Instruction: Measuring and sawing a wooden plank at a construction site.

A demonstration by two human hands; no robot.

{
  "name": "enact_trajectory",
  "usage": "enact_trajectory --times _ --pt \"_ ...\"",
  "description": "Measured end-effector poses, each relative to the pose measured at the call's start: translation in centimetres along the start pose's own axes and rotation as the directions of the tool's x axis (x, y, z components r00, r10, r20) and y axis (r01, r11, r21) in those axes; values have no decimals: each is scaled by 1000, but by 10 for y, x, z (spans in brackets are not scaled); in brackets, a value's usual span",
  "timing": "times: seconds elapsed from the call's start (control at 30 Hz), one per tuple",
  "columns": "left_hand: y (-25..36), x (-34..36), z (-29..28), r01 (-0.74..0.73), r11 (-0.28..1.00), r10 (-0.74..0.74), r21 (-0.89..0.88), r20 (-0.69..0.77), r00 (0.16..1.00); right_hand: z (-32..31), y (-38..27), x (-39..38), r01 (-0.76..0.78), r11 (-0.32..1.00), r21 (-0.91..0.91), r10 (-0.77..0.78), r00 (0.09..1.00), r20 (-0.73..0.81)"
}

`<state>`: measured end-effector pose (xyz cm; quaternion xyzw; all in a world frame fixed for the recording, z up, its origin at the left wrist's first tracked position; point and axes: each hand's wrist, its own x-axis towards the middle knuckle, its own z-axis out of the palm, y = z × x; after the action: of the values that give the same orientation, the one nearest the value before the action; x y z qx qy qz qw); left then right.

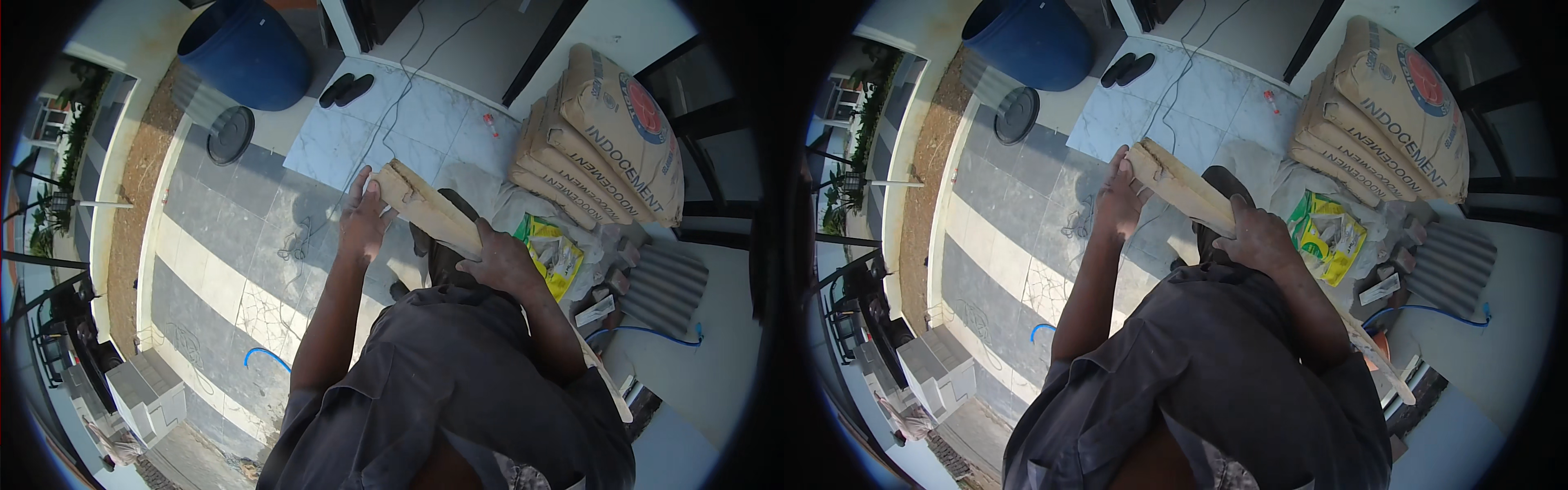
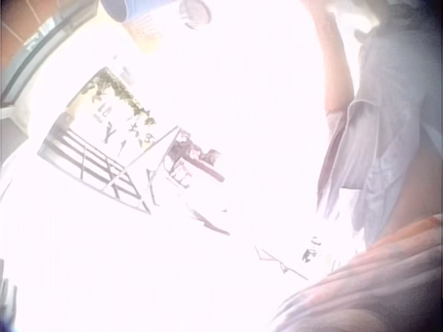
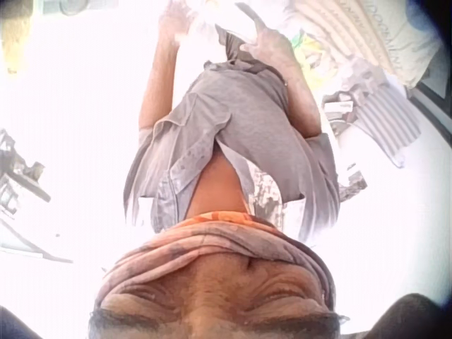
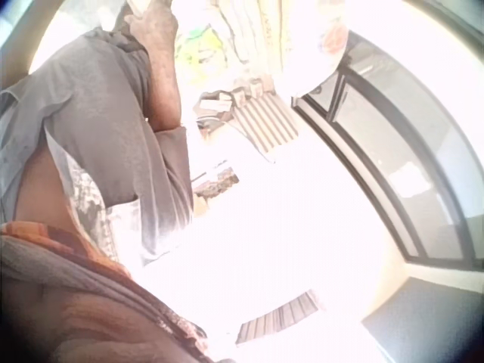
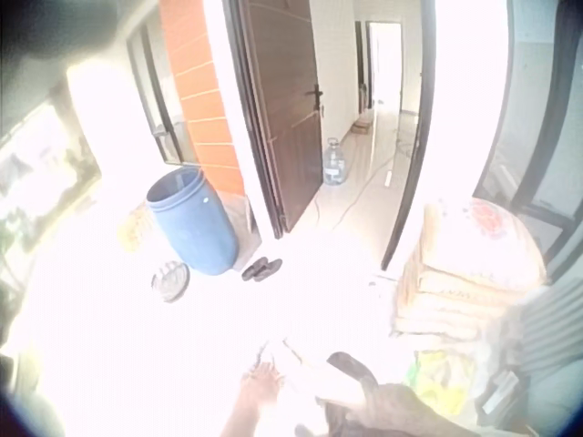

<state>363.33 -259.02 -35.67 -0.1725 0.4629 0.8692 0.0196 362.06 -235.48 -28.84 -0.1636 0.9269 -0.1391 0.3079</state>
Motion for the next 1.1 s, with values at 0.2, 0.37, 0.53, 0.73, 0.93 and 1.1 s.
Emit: enact_trajectory --times 0.2,0.37,0.53,0.73,0.93,1.1 --pt "12 142 36 189 887 -172 -420 79 982 -40 -1 123 -35 996 82 44 993 -111" --pt "60 259 98 156 895 -198 -417 -59 978 -116 13 203 -53 974 219 88 985 -152" --pt "109 350 157 272 918 -280 -288 13 960 -204 27 250 -119 905 407 131 991 -2" --pt "158 471 193 236 931 -235 -280 35 971 -256 73 292 -59 652 756 -30 994 104" --pt "166 624 216 364 870 -256 -333 325 910 -295 86 375 92 429 899 55 990 -128" --pt "195 713 268 420 903 -349 -91 418 839 -364 103 445 3 450 893 197 975 -102"
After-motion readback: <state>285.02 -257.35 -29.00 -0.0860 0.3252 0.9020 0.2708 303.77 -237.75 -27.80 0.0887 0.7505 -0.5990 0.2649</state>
